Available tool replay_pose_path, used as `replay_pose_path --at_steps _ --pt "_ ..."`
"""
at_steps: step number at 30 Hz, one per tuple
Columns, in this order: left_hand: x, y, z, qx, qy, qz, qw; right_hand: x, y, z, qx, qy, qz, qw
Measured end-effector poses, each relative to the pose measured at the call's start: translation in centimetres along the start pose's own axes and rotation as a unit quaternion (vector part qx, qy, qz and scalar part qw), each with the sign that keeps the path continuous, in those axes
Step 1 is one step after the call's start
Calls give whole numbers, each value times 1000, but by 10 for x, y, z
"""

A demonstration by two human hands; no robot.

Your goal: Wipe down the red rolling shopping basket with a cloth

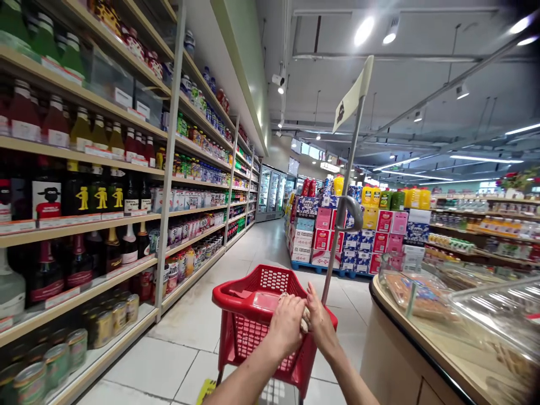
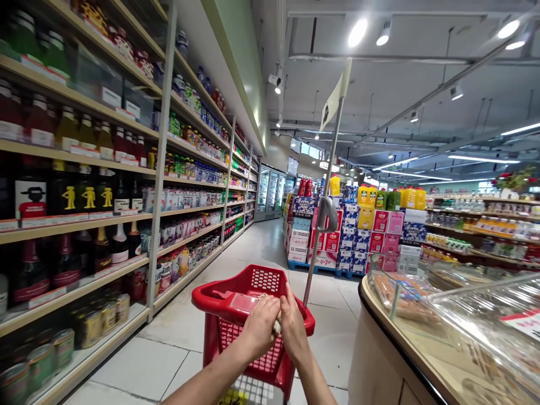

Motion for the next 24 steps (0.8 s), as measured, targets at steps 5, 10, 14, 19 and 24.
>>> replay_pose_path --at_steps 5,10,14,19,24 --pt "-23 78 18 -3 -70 91 993 -10 -8 7 -88 -19 19 996" --pt "-41 116 25 37 -38 202 978 -16 -6 4 -140 -24 -4 990" --pt "-20 44 7 5 -37 57 998 -21 -15 1 -167 -32 6 985" --pt "-17 52 15 2 -72 80 994 -25 -26 8 -176 -53 69 981" --pt "-32 105 21 77 -99 219 968 -23 -26 2 -210 -66 103 970"
Point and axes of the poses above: each hand's wrist, its own x-axis towards the middle knuckle, its own z-axis out of the back of the hand, y = z × x, the point moved 3 cm from there along x, towards the middle knuckle, and after that the axes turned 14 degrees about x, right-handed, at the moved point
